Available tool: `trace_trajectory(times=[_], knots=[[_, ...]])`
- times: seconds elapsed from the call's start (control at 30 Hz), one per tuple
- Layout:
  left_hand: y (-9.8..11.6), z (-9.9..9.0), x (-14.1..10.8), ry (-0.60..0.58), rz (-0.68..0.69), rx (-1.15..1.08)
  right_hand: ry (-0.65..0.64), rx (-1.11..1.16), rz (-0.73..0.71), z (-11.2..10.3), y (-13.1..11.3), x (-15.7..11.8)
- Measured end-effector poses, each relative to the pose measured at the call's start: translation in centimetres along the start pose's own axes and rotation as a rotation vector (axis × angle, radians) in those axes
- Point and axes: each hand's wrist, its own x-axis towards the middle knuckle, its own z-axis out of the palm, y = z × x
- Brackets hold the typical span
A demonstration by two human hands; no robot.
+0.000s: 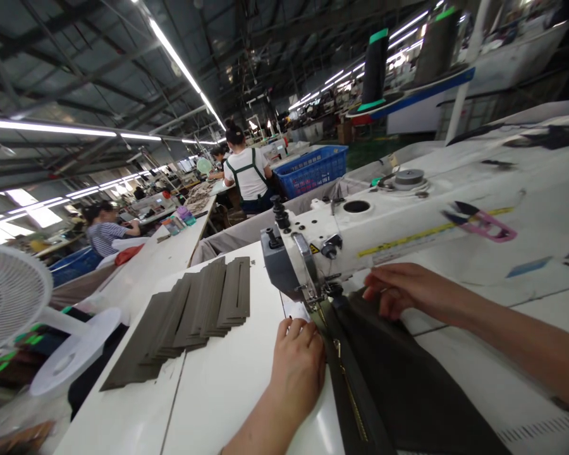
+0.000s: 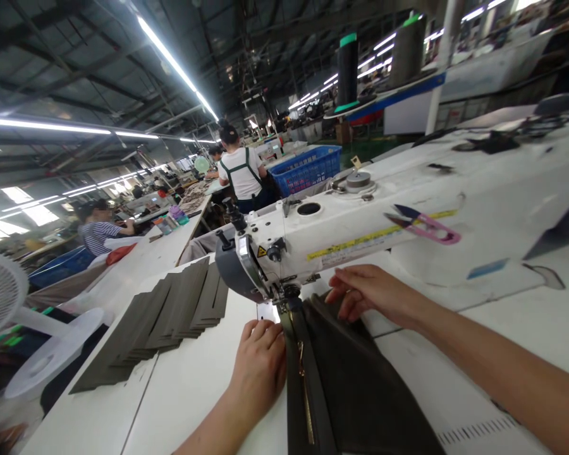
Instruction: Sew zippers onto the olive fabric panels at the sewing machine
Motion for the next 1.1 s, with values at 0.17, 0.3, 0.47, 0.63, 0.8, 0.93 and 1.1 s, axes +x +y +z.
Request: trace_trajectory(times=[0.17,0.3,0.47,0.63,0.8,0.93,1.1], knots=[[0.0,0.1,-0.1,0.026,-0.032,-0.065,-0.006,-0.091,0.048,1.1,1.2,0.6],[0.1,0.1,-0.1,0.041,-0.045,-0.075,0.032,-0.164,0.021,1.9,1.4,0.4],[0.1,-0.2,0.1,0.013,-0.018,-0.049,-0.002,-0.147,-0.051,1.9,1.6,0.2],[0.1,0.0,-0.2,0.034,-0.029,-0.061,0.098,-0.216,-0.026,0.7,1.3,-0.3],[0.1,0.1,-0.2,0.059,-0.020,-0.068,0.166,-0.357,0.012,1.7,0.5,-1.6],[0.1,0.0,-0.1,0.052,0.011,-0.023,0.160,-0.447,-0.074,2.9,1.2,-1.3],[0.2,0.2,0.0,0.076,-0.026,-0.072,0.241,-0.576,-0.207,2.6,0.2,-0.7]])
